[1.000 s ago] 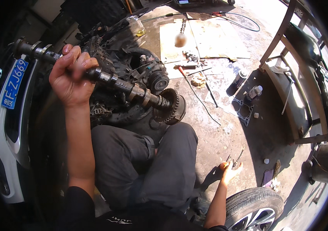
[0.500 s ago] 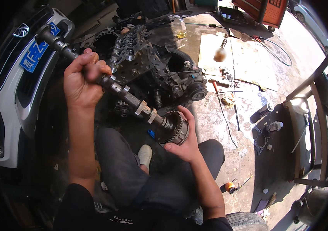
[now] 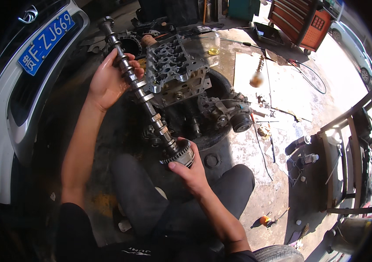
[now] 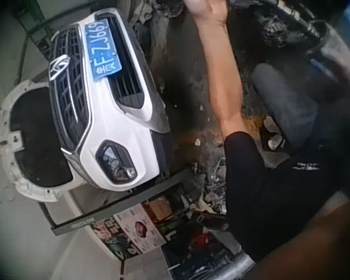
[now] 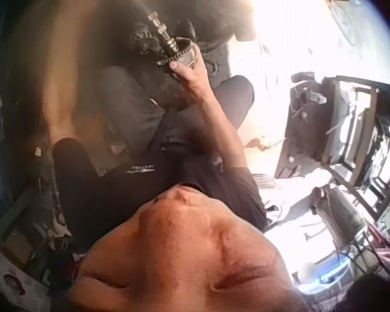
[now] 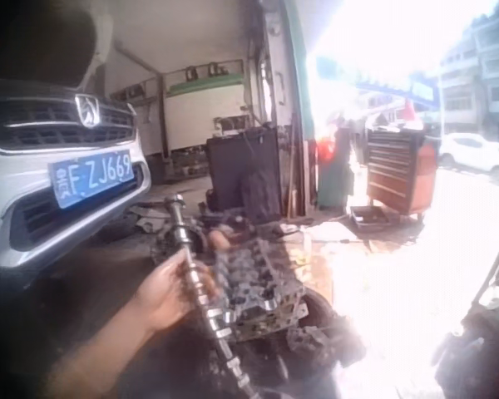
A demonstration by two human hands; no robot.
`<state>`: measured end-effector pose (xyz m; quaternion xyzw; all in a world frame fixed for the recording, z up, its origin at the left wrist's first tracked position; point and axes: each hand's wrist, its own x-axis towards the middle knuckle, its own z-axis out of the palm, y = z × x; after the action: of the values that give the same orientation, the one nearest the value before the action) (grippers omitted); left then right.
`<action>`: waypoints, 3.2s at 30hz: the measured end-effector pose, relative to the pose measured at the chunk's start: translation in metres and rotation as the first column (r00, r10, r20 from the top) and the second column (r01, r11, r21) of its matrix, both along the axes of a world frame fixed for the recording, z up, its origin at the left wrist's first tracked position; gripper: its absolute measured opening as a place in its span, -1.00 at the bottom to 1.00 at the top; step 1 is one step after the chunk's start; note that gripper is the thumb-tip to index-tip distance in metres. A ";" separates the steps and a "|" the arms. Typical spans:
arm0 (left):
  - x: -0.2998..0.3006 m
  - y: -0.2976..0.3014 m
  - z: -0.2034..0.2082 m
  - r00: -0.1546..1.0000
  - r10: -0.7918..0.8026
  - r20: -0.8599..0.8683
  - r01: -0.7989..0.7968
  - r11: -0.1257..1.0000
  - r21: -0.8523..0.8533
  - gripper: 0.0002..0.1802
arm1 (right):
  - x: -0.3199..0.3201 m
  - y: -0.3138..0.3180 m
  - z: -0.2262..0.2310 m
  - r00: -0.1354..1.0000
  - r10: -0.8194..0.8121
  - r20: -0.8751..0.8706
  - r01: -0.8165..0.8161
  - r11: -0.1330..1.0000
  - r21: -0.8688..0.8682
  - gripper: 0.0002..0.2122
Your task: The person cleans a camshaft with a red-handled tool, applies lubricant from a spray bottle, and attempts to fit the camshaft into an engine block. The person handles the camshaft and engine block by hand.
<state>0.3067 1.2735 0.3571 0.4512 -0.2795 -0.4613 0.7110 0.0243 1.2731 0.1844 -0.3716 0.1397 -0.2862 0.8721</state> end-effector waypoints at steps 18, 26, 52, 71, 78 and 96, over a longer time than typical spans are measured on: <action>0.092 -0.160 -0.076 0.968 0.000 0.250 -0.013 0.999 0.050 -0.69 | 0.055 -0.052 0.083 0.957 -0.266 -0.113 0.278 0.954 0.109 -0.44; 0.099 -0.172 -0.109 0.989 0.003 0.148 -0.025 0.989 0.146 -0.78 | 0.059 -0.057 0.062 0.963 -0.220 -0.159 0.246 0.953 0.176 -0.46; 0.186 -0.186 -0.176 0.844 0.350 0.405 -0.474 0.840 0.262 -0.70 | 0.157 -0.067 0.038 0.977 -0.006 -0.211 0.076 0.942 0.326 -0.68; 0.185 -0.167 -0.180 0.661 0.156 0.734 -0.601 0.696 0.393 -0.53 | 0.149 -0.062 0.049 0.989 0.088 -0.120 0.002 0.795 0.606 -0.56; 0.174 -0.163 -0.163 0.559 0.110 0.822 -0.586 0.753 0.298 -0.54 | 0.156 -0.060 0.059 0.998 -0.033 -0.059 0.066 0.678 0.732 -0.58; 0.327 -0.220 -0.205 0.623 0.248 0.741 -0.399 0.916 0.029 -0.74 | 0.170 -0.057 0.063 0.999 -0.011 -0.048 0.042 0.700 0.713 -0.47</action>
<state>0.6337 1.0533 0.1519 0.7048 -0.4052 -0.1336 0.5667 0.1938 1.2159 0.2473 -0.0090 0.2624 -0.2149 0.9407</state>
